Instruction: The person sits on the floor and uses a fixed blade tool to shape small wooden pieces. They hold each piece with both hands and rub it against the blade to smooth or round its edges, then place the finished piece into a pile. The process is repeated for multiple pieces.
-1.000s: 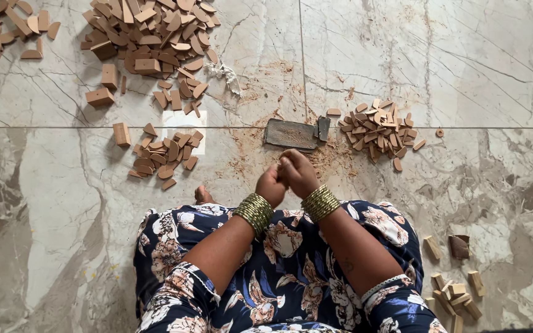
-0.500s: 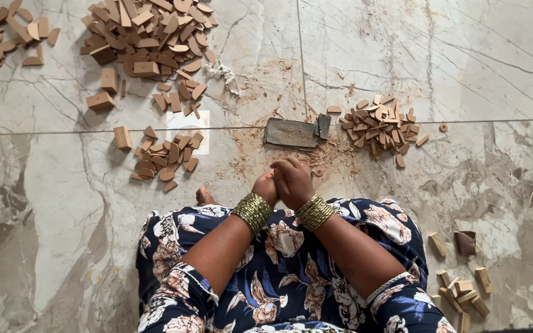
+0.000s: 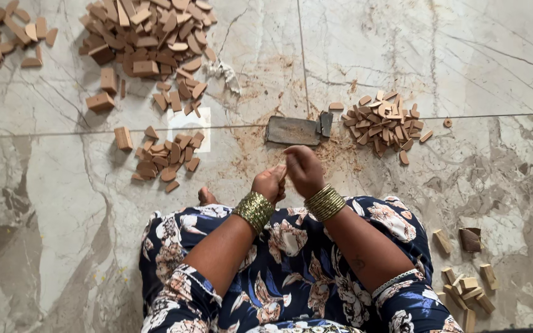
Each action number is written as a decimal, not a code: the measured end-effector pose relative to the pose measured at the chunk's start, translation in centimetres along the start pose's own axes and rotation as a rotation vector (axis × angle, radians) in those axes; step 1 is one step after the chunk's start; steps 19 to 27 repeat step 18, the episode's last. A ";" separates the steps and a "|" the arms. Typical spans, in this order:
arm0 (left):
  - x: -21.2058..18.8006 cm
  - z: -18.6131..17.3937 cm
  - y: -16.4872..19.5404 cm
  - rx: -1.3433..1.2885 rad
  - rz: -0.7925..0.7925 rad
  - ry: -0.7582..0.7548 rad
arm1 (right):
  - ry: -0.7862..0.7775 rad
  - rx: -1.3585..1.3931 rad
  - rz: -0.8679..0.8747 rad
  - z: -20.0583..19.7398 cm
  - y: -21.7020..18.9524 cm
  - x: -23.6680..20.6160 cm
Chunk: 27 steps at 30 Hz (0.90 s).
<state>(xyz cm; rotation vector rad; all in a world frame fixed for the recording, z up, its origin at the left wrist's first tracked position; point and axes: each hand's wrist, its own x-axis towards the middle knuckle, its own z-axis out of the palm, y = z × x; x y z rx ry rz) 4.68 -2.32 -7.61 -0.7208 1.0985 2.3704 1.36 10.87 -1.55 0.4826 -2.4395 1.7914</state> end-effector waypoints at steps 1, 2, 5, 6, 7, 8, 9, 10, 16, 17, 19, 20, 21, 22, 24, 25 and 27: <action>0.5 -0.4 -0.5 -0.060 0.000 -0.153 | -0.026 -0.179 -0.186 0.1 -0.6 -0.7; 1.1 -0.4 -0.5 -0.117 0.002 -0.310 | -0.050 -0.357 -0.376 0.3 -1.0 -0.9; 0.9 0.0 -0.4 0.003 -0.098 -0.071 | -0.120 -0.580 -0.296 0.7 -0.9 -0.6; 0.3 0.3 -0.4 0.088 -0.147 0.129 | -0.104 -0.465 -0.173 0.3 -0.3 -0.2; -0.4 0.6 -0.2 0.065 -0.147 0.043 | -0.087 -0.350 -0.051 -0.2 0.5 0.6; -1.0 0.8 0.3 0.045 -0.144 -0.044 | -0.069 -0.233 0.067 -0.6 1.2 1.4; -1.5 1.0 0.8 0.027 -0.139 -0.129 | -0.038 -0.128 0.201 -1.0 1.9 1.9; -1.8 1.4 1.2 0.019 -0.125 -0.148 | -0.007 -0.020 0.335 -1.4 2.3 2.3; -1.9 1.4 2.1 0.056 -0.060 -0.061 | 0.061 0.135 -0.097 -1.1 0.1 0.9; -1.7 1.3 1.8 0.088 -0.088 -0.017 | 0.048 0.045 -0.309 -0.6 -1.0 0.2; -1.4 1.2 1.7 0.122 -0.116 0.025 | -0.028 -0.185 -0.361 -0.2 -2.2 -0.1; -1.4 1.2 1.7 0.122 -0.116 0.025 | -0.028 -0.185 -0.361 -0.2 -2.2 -0.1; -1.4 1.2 1.7 0.122 -0.116 0.025 | -0.028 -0.185 -0.361 -0.2 -2.2 -0.1; -1.4 1.2 1.7 0.122 -0.116 0.025 | -0.028 -0.185 -0.361 -0.2 -2.2 -0.1; -1.4 1.2 1.7 0.122 -0.116 0.025 | -0.028 -0.185 -0.361 -0.2 -2.2 -0.1; -1.4 1.2 1.7 0.122 -0.116 0.025 | -0.028 -0.185 -0.361 -0.2 -2.2 -0.1; -1.4 1.2 1.7 0.122 -0.116 0.025 | -0.028 -0.185 -0.361 -0.2 -2.2 -0.1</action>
